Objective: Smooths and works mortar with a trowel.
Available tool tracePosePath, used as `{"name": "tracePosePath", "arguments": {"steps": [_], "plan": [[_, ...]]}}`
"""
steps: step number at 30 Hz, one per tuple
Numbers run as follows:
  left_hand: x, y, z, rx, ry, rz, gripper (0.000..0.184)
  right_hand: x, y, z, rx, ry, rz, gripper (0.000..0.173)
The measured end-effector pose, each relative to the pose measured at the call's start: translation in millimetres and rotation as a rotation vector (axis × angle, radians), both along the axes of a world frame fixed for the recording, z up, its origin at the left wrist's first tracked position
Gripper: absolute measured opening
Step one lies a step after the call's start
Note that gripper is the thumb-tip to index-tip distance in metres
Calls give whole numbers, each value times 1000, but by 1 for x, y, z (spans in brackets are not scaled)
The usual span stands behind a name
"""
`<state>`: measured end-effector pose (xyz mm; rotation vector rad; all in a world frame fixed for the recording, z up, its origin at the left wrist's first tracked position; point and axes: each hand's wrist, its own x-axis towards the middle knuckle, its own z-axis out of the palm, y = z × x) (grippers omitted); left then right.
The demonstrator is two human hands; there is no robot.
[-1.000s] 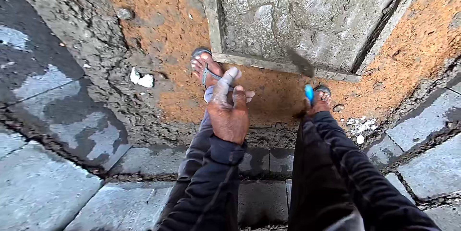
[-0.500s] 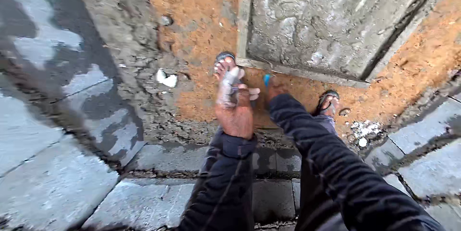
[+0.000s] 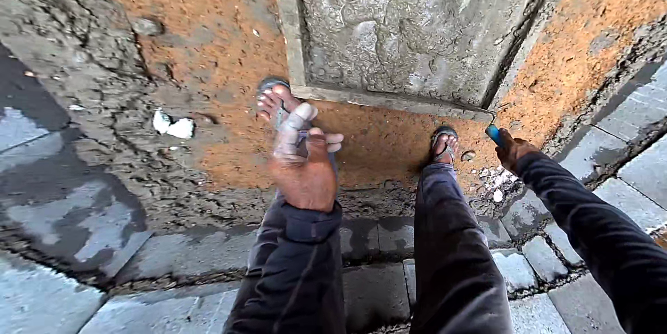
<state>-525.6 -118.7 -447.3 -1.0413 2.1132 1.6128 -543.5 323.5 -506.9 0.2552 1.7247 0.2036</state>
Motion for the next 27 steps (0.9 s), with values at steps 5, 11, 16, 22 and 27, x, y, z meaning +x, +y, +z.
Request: {"name": "tracePosePath", "arguments": {"steps": [5, 11, 16, 22, 27], "plan": [[-2, 10, -1, -36, -3, 14, 37, 17, -7, -56, -276, 116, 45, 64], [-1, 20, -8, -72, -5, 28, 36, 47, -85, -128, -431, 138, 48, 65], [-6, 22, -9, -92, -15, 25, 36, 34, -141, -140, -455, 233, 126, 63], [1, 25, -12, -100, -51, 15, 34, -52, -168, -143, -468, 440, -140, 67], [-7, 19, -10, -82, -37, 83, 35, -59, -159, -102, -497, 548, -179, 67]]}}
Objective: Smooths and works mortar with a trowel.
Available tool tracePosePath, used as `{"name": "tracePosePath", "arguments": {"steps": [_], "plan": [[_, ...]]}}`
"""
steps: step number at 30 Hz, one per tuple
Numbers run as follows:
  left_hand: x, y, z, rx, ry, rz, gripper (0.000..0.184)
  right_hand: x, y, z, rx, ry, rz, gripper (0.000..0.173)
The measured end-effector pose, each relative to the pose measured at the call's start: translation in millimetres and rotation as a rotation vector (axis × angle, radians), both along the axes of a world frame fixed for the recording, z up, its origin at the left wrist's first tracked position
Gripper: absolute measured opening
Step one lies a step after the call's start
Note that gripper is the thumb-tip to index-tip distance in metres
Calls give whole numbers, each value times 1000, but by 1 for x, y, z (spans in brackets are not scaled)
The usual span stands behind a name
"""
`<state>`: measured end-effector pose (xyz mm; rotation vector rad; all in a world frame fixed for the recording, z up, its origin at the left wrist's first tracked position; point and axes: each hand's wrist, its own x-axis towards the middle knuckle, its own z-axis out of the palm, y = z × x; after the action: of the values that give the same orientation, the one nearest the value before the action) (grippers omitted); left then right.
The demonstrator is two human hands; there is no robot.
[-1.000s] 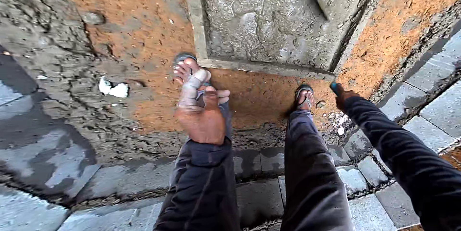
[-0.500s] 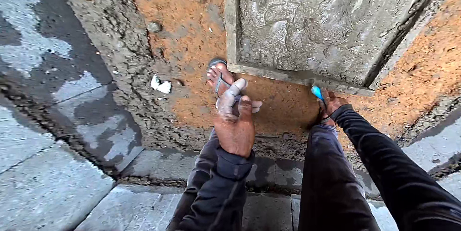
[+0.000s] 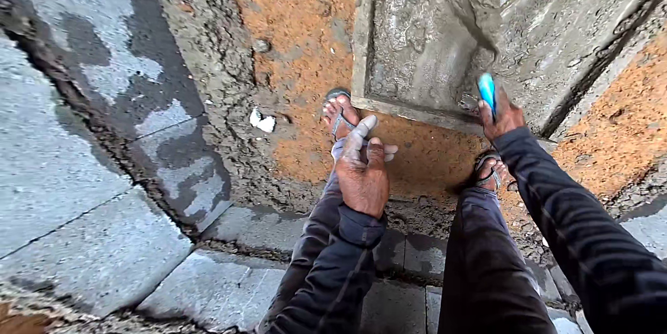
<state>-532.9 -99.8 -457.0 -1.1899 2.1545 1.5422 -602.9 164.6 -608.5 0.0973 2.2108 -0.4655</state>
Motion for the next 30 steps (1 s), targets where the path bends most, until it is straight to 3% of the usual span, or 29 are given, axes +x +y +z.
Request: {"name": "tracePosePath", "arguments": {"steps": [4, 8, 12, 15, 20, 23, 26, 30], "plan": [[0, -7, 0, 13, 17, 21, 35, 47, 4, 31, -4, -243, 244, 65], [-3, -11, 1, 16, 5, 73, 34, 61, -40, 11, 19, -463, 352, 67], [-8, -24, 1, 14, 22, 96, 34, 59, -92, -26, 59, -402, 368, 64], [-9, -32, 2, 4, 17, 100, 34, 57, -103, -32, 68, -355, 281, 65], [-11, -38, 2, 35, 36, 97, 34, 17, -102, -25, 34, -269, 196, 65], [-20, -42, 4, 55, 50, 121, 33, -31, -100, 25, 9, -408, 154, 55], [-32, -47, 8, 77, 86, 149, 33, -75, -96, 74, 91, -425, 189, 56], [-45, -53, 14, 87, 95, 164, 34, -132, -103, 86, 18, -331, -112, 63]]}}
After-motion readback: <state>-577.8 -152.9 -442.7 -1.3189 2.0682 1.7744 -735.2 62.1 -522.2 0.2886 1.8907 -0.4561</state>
